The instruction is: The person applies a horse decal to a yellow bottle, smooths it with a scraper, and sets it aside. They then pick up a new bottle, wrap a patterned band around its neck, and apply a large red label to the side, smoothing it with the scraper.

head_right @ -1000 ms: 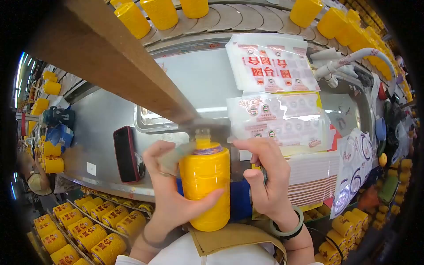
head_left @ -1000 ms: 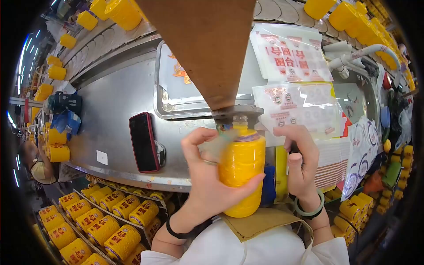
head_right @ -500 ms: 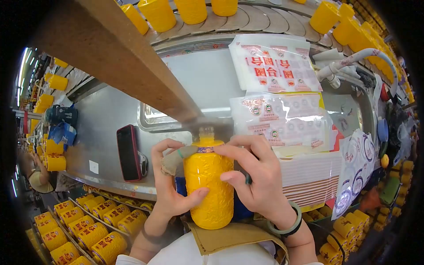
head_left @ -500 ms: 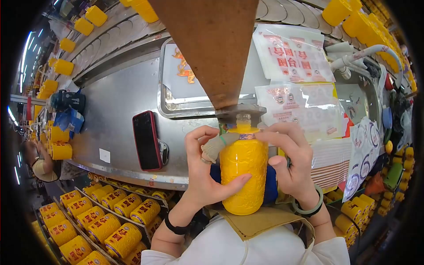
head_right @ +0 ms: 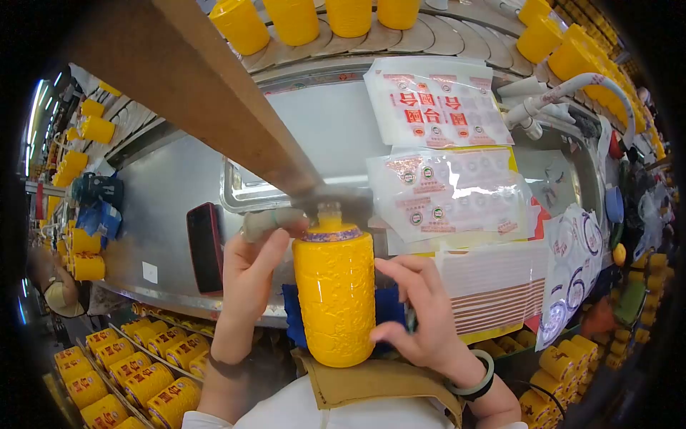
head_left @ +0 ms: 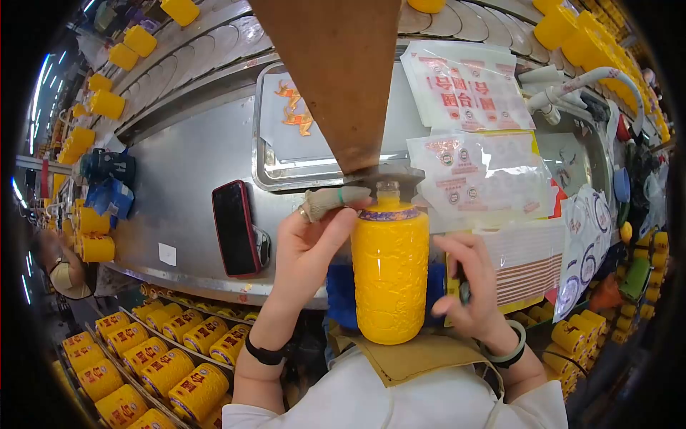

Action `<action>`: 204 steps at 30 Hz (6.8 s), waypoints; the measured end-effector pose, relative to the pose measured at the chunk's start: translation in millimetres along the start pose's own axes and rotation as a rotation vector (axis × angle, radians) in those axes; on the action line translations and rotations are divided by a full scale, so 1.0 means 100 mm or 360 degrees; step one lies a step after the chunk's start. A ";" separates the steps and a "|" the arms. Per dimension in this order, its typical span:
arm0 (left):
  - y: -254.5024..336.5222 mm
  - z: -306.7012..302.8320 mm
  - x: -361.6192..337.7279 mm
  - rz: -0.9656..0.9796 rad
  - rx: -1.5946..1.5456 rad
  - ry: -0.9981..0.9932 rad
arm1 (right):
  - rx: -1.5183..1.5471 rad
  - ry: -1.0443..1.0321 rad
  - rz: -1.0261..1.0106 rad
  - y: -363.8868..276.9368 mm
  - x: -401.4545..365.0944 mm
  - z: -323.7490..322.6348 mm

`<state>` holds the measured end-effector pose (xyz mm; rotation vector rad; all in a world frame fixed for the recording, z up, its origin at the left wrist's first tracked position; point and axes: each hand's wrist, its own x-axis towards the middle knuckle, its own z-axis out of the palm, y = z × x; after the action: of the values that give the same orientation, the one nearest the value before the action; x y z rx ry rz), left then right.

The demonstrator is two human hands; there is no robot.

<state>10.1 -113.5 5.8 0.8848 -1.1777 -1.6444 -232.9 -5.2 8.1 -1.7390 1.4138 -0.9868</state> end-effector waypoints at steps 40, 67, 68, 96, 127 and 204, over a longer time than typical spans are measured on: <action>-0.11 -0.05 0.14 -0.0108 0.0392 -0.0283 | -0.0609 0.0059 -0.0235 -0.22 -0.19 0.38; -0.12 0.02 0.10 -0.0058 0.0455 -0.0236 | -0.0762 -0.0131 -0.0371 -0.47 -0.15 0.21; -0.12 0.02 0.11 -0.0040 0.0476 -0.0243 | -0.0758 -0.0123 -0.0369 -0.42 -0.16 0.26; -0.07 -0.01 0.11 0.0002 0.0493 -0.0321 | -0.0794 -0.0185 -0.0311 -0.48 -0.20 0.21; -0.10 -0.14 0.07 0.0014 0.0593 -0.0102 | -0.0387 0.0041 -0.0054 -0.15 -0.28 0.30; -0.69 0.41 -1.09 0.0337 0.1092 0.0198 | -0.0189 0.0738 0.0661 1.55 0.37 -2.50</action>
<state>-7.9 11.5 -43.1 1.2066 -1.7159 -0.9956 -519.5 -79.5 -0.2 -1.2532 2.0611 -1.1276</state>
